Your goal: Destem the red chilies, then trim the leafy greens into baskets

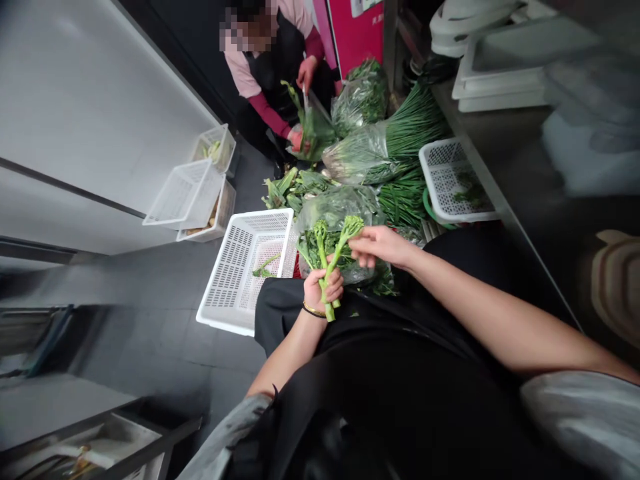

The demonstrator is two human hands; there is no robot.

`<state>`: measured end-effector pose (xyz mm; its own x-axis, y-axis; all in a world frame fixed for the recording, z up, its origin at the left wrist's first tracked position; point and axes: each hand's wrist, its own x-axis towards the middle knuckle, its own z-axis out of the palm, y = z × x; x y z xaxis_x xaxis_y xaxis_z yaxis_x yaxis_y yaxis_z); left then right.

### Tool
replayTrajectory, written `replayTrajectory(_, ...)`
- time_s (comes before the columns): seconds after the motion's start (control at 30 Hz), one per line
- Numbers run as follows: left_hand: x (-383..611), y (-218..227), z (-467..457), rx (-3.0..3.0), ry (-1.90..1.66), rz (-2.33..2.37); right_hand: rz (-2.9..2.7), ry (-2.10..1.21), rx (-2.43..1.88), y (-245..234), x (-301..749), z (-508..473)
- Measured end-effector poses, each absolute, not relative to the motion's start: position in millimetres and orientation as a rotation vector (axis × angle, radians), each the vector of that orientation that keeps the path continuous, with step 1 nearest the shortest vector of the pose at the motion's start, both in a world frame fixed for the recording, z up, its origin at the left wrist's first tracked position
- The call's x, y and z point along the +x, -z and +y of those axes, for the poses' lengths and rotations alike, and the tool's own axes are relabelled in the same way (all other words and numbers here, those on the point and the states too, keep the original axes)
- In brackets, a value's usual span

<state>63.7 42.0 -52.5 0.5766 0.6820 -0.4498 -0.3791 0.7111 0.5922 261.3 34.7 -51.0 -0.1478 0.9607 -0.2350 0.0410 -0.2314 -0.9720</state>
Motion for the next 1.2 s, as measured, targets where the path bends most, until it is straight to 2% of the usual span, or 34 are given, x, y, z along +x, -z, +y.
replayTrajectory(0.1,70,54,38,0.596,-0.656,0.760,-0.998,-1.455,-1.256,50,244,48)
replayTrajectory(0.4,72,62,27,0.810,-0.706,0.732,-1.106,-1.354,-1.296,48,246,39)
replayTrajectory(0.47,75,62,26,0.790,-0.703,0.761,-1.219,-1.122,-1.426,46,244,40)
replayTrajectory(0.57,79,63,29,0.712,-0.776,0.910,-1.577,-0.582,-1.636,46,234,30)
replayTrajectory(0.63,78,62,34,0.638,-0.840,0.963,-1.836,-0.431,-1.633,48,232,17)
replayTrajectory(0.7,74,61,39,0.574,-0.844,0.912,-2.076,-0.647,-1.533,51,238,7)
replayTrajectory(0.77,69,59,40,0.524,-0.794,0.815,-2.147,-1.038,-1.435,54,249,5)
replayTrajectory(0.87,67,58,38,0.481,-0.712,0.733,-1.696,-1.422,-1.383,54,259,20)
replayTrajectory(1.0,72,61,33,0.545,-0.638,0.712,-1.046,-1.391,-1.279,50,247,46)
replayTrajectory(1.2,76,67,35,0.727,-0.772,0.913,-1.247,-1.107,-1.452,57,227,39)
